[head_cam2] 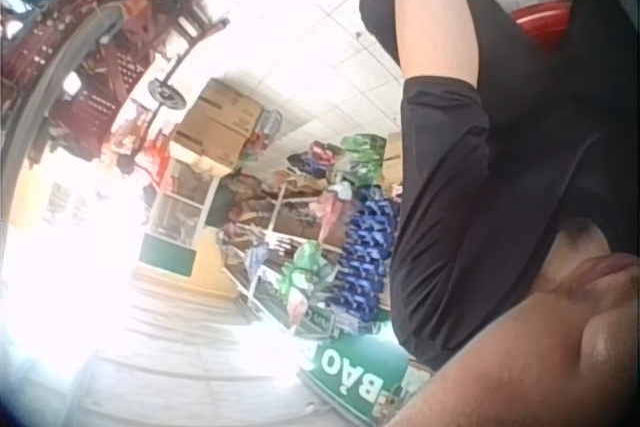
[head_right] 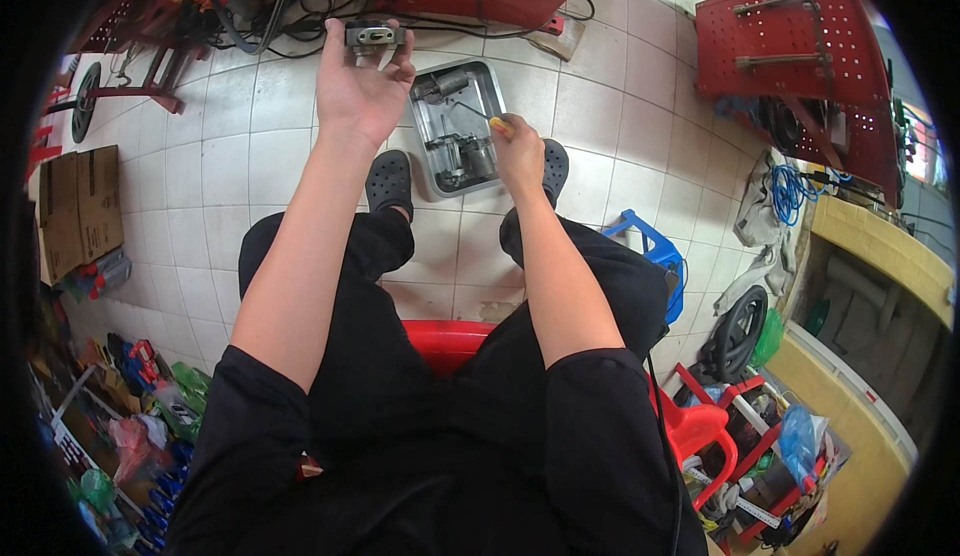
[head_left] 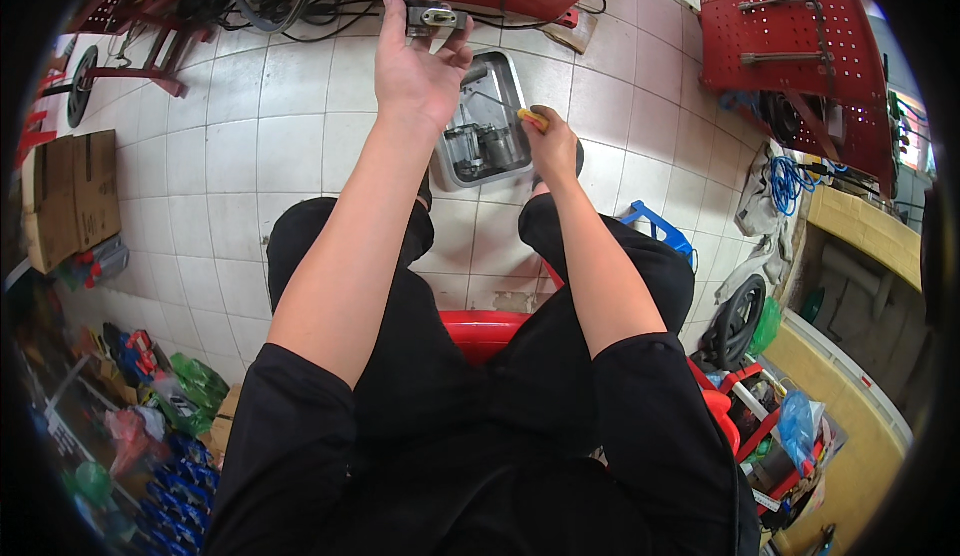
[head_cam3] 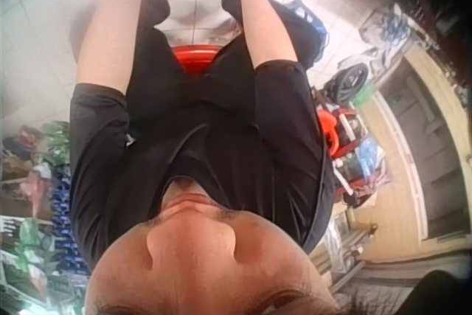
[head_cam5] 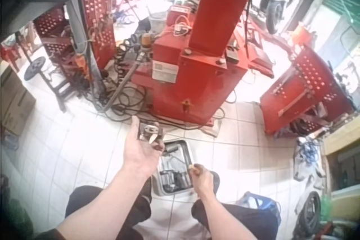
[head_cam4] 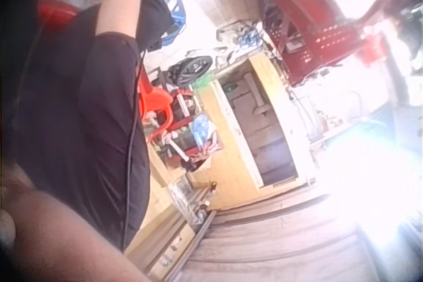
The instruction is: The person sits on a low stool in a workshop and uses a screwdriver to disassemble and manipulate small mechanical parts, including a cylindrical metal component and a metal tray. They repeatedly insert the screwdriver into the parts, rotate them, and place them into the tray.
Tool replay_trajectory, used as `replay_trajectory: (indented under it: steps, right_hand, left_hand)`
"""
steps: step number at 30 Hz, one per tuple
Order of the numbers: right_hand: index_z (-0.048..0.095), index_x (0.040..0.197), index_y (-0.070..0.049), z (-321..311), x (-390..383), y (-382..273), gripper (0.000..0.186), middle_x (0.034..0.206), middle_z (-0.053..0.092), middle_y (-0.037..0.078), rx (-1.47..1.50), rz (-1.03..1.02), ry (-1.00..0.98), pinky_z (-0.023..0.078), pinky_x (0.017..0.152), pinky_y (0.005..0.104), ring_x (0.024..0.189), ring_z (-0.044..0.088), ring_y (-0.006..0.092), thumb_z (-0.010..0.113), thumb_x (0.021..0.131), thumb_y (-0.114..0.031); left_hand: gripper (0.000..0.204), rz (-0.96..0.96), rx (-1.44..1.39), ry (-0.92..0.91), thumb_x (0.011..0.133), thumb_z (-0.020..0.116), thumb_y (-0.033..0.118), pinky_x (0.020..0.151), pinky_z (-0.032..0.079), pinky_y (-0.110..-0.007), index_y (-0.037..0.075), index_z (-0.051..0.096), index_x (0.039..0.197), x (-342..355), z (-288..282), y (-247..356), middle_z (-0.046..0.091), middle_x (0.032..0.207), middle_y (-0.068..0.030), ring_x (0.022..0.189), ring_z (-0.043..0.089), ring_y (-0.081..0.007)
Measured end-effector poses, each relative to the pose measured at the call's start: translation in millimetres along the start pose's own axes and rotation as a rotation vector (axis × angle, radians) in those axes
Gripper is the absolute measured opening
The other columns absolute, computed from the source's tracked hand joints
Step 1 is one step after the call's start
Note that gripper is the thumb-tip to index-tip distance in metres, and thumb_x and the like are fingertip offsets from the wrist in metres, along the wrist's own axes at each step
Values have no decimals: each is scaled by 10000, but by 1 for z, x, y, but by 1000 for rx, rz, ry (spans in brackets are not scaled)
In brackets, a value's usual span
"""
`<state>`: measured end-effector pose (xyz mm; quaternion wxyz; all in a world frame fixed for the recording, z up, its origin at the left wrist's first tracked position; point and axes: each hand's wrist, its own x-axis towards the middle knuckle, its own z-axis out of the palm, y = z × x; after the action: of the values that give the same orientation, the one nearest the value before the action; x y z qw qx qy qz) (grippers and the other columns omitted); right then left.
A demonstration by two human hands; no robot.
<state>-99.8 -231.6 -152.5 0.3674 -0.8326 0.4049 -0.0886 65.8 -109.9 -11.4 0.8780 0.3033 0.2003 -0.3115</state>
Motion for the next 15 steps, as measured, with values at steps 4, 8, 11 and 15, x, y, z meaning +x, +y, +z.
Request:
replay_trajectory:
  steps: [4, 8, 11, 15]
  right_hand:
    - [636, 1049, -55, 0, 0, -2, 293, 930, 643, 219, -5, 26, -14, 483, 777, 412, 898, 615, 379, 641, 778, -165]
    - [635, 1049, -53, 2, 0, -1, 293, 926, 643, 220, 0, 21, -14, 485, 777, 413, 892, 615, 382, 642, 776, -157]
    - [636, 1044, -53, 2, 0, -2, 285, 925, 642, 222, 3, 0, -19, 485, 776, 415, 888, 616, 380, 642, 775, -148]
    - [638, 1036, -53, 2, -1, -4, 272, 924, 639, 229, 6, -34, -13, 486, 774, 419, 882, 616, 380, 641, 776, -136]
  left_hand:
    - [438, 5, 9, -34, 894, 528, 472, 712, 384, -330, 114, 420, 1122, 2, -3, 0, 512, 1095, -106, 1024, 520, -291]
    - [440, 9, 10, -30, 897, 526, 471, 715, 384, -331, 115, 416, 1131, 1, -3, -1, 513, 1096, -111, 1027, 519, -292]
    - [442, 7, 16, -18, 898, 523, 472, 715, 384, -331, 111, 421, 1131, 1, -2, -1, 511, 1098, -113, 1027, 518, -291]
    - [445, 9, 20, -10, 900, 520, 469, 717, 386, -331, 105, 417, 1135, 1, -2, -1, 511, 1099, -112, 1029, 516, -292]
